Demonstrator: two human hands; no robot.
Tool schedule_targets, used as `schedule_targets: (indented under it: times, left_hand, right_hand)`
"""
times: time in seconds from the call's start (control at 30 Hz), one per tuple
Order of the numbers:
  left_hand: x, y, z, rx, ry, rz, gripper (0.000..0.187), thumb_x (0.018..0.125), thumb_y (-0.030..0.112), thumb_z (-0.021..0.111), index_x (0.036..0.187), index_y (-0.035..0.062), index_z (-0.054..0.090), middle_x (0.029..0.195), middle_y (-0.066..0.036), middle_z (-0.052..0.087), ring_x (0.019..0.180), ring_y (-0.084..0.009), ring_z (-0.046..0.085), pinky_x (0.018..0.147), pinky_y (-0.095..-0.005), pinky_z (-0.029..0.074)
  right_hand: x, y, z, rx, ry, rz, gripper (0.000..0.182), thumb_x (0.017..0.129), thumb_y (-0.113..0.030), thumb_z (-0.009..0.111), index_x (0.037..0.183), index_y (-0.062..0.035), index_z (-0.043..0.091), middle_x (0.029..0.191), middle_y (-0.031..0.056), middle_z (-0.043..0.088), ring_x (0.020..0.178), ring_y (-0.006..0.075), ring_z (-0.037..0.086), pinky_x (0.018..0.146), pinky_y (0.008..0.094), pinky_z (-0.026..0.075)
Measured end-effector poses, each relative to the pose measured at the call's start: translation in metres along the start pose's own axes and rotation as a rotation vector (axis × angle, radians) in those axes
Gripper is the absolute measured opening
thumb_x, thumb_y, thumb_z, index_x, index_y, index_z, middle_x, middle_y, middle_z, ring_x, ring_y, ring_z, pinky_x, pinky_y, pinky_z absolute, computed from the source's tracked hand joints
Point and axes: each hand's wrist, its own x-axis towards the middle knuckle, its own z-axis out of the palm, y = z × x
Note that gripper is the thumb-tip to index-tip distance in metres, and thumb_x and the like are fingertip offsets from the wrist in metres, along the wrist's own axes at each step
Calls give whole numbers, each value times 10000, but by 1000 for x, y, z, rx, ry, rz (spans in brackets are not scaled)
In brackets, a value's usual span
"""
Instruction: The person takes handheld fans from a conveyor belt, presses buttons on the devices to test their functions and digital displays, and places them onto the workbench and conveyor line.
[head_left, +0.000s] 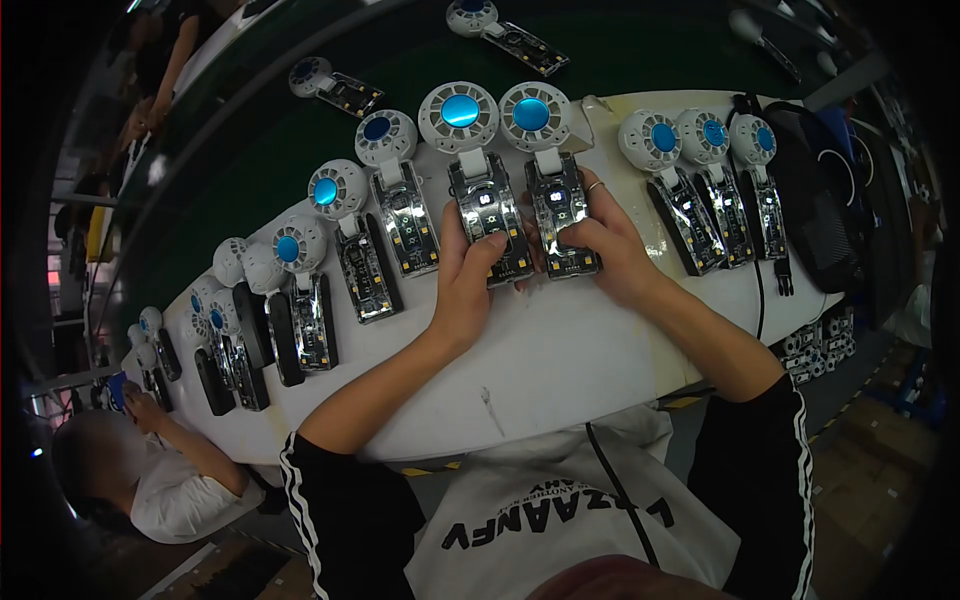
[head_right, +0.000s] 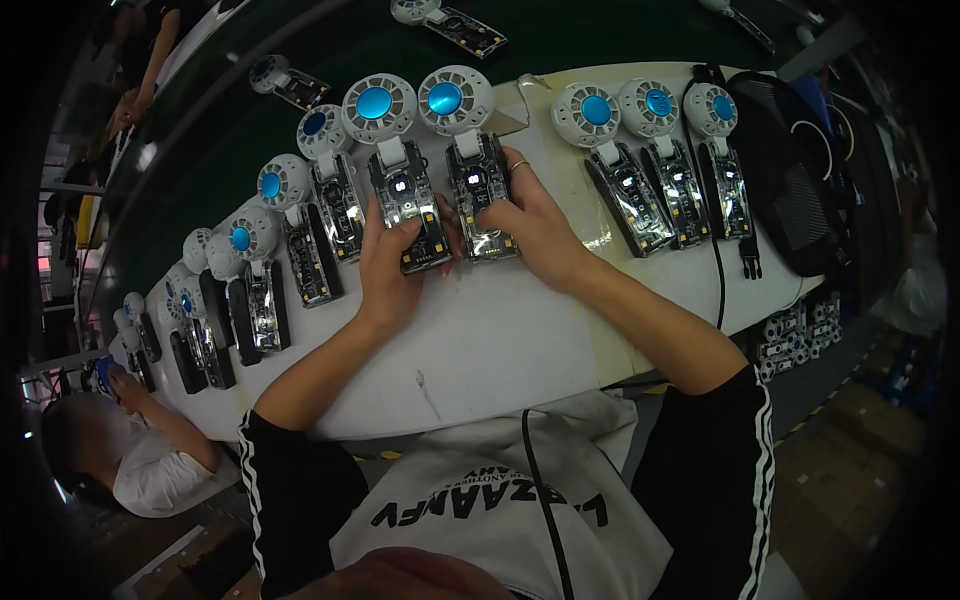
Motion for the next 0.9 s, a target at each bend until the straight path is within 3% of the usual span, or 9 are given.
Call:
schedule_targets:
  times: [0.53,0.9]
  left_hand:
    - [1,-1,-2,-27,-46,35,377,799,202,477,1127,59,360,966,-132,540,720,-219,601,488,-281,422]
    - [0,0,-1,-62,-45,33,411,766,153,459,1151,68,345,979,-142,537,742,-228,600,491,-284,425]
  right_hand:
    - [1,4,-1,-15,10,-22,634,726,-33,441,1330,-26,245,1153,147,525,902,208,597,754,333,518]
    - [1,2,-1,-5,-13,-22,656,735,-35,441,1352,-33,216,1132,149,534,876,212,594,734,339,516]
